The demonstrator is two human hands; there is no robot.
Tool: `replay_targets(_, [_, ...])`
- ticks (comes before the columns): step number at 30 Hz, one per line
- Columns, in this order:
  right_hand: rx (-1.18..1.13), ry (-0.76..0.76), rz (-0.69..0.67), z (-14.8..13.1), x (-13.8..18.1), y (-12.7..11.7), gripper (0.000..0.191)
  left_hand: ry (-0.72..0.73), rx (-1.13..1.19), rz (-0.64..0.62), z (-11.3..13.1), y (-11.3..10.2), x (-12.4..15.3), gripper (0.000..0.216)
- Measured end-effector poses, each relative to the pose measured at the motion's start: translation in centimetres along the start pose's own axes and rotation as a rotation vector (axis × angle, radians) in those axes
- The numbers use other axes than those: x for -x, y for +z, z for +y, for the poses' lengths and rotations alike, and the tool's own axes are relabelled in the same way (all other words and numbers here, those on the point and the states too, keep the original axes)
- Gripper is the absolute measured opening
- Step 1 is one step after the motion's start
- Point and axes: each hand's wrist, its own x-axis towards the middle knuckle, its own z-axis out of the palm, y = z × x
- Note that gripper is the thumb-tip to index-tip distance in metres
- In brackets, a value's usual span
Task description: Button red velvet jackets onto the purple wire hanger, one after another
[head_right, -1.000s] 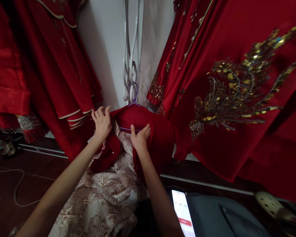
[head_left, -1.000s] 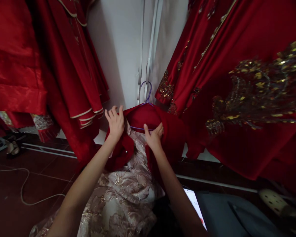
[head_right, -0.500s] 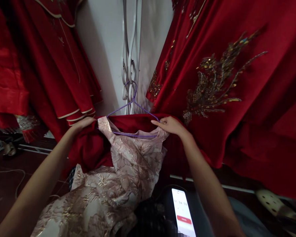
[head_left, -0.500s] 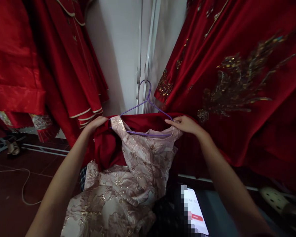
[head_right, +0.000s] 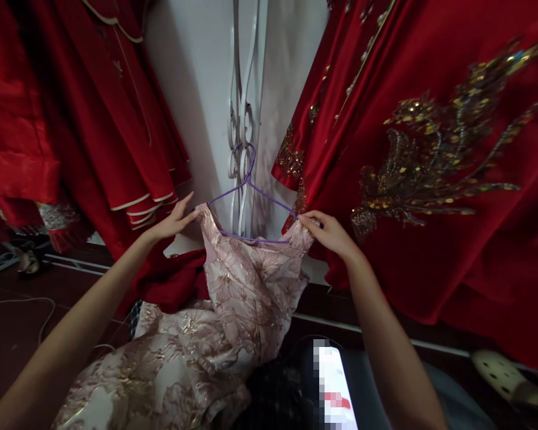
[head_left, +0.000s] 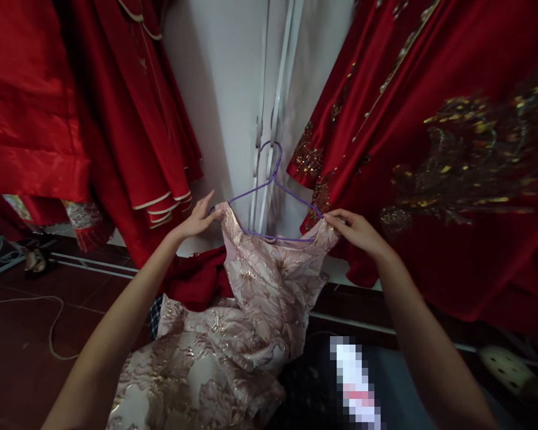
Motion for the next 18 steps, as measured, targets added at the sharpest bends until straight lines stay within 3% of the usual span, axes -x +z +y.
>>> replay_targets(1, [-0.023, -0.006, 0.033, 0.2, 0.0, 0.1, 0.043, 0.052, -0.071, 0.030, 0.2, 0.4, -1.1, 0.054])
replay_targets(5, [-0.156, -0.021, 0.181, 0.6, -0.1, 0.2, 0.034, 0.129, -0.143, -0.072, 0.3, 1.1, -3.1, 0.050])
replay_targets(8, [-0.277, 0.018, 0.376, 1.6, 0.0, 0.3, 0.028, 0.101, -0.096, 0.038, -0.7, 0.7, -2.1, 0.054])
replay_targets(11, [-0.398, 0.157, 0.506, 3.5, 1.0, 0.7, 0.028, -0.010, -0.154, 0.140, -2.6, 0.7, 0.4, 0.052])
replay_targets(15, [-0.467, 0.342, 0.507, 6.2, 4.1, 2.7, 0.032, -0.127, -0.180, -0.012, -5.0, 2.0, 4.3, 0.047])
replay_targets(18, [-0.330, 0.303, 0.357, 6.5, 6.5, 4.6, 0.035, -0.110, -0.167, -0.021, -4.7, 3.0, 5.8, 0.039])
